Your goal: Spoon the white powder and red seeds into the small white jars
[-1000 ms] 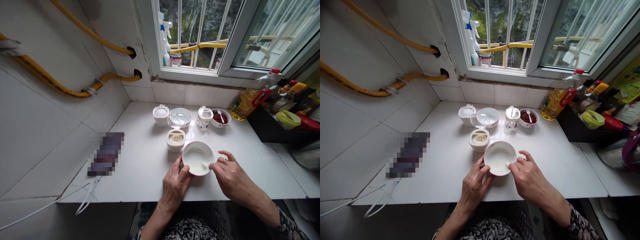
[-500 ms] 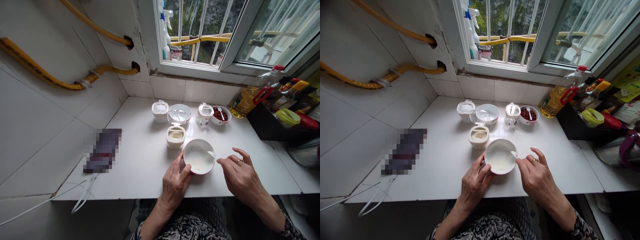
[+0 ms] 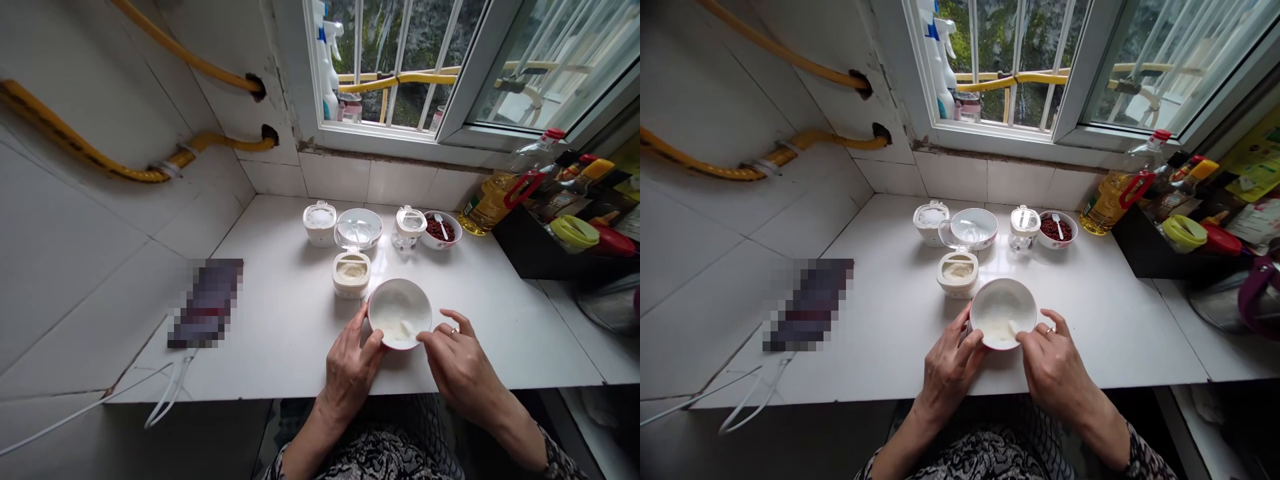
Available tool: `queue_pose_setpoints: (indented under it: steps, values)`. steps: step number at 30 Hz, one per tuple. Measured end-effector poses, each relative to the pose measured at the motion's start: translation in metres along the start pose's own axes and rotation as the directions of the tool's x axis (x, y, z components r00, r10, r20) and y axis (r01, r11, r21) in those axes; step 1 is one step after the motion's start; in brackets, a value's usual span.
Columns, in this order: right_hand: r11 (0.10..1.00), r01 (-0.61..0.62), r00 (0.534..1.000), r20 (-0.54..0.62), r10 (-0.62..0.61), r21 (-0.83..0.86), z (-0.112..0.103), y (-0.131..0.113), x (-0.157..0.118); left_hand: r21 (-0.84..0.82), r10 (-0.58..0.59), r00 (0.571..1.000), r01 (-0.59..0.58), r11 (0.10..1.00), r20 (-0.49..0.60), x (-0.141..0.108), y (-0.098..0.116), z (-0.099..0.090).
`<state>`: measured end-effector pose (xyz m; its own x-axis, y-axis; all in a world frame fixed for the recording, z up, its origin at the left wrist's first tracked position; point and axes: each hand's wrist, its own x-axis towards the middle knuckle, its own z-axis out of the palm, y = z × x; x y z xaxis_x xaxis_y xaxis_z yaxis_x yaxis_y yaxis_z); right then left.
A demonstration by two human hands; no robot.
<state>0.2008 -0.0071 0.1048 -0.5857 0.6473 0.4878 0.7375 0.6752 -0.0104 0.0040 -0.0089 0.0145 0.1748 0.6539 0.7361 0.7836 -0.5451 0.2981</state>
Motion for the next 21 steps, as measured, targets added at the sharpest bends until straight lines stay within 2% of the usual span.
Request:
queue_pose_setpoints:
  steps: [2, 6, 12, 17, 21]
  values:
    - [0.999, 0.001, 1.0, 0.001, -0.001, 0.046, 0.0009, -0.0012, 0.0002, -0.007, -0.006, 1.0, 0.006, 1.0, 0.007, -0.0006, -0.0002, 0.0002]
    - [0.995, -0.058, 0.995, -0.089, 0.05, -0.079, 0.0049, 0.0025, 0.0011, -0.009, -0.011, 1.0, 0.011, 1.0, 0.009, -0.0016, -0.0007, 0.0004]
    - [0.998, 0.005, 1.0, -0.006, -0.005, 0.068, 0.0076, -0.0023, 0.0007, -0.017, -0.02, 1.0, 0.02, 1.0, 0.024, -0.0016, -0.001, -0.0001]
    - [0.992, -0.054, 0.997, -0.067, 0.047, -0.11, 0.0061, 0.0031, 0.0023, -0.008, -0.017, 1.0, 0.017, 1.0, 0.026, -0.0014, -0.0012, -0.0007]
    - [1.0, 0.002, 1.0, -0.001, -0.002, 0.013, 0.0066, 0.0017, 0.0034, -0.012, -0.016, 1.0, 0.016, 1.0, 0.025, -0.001, -0.0009, -0.001]
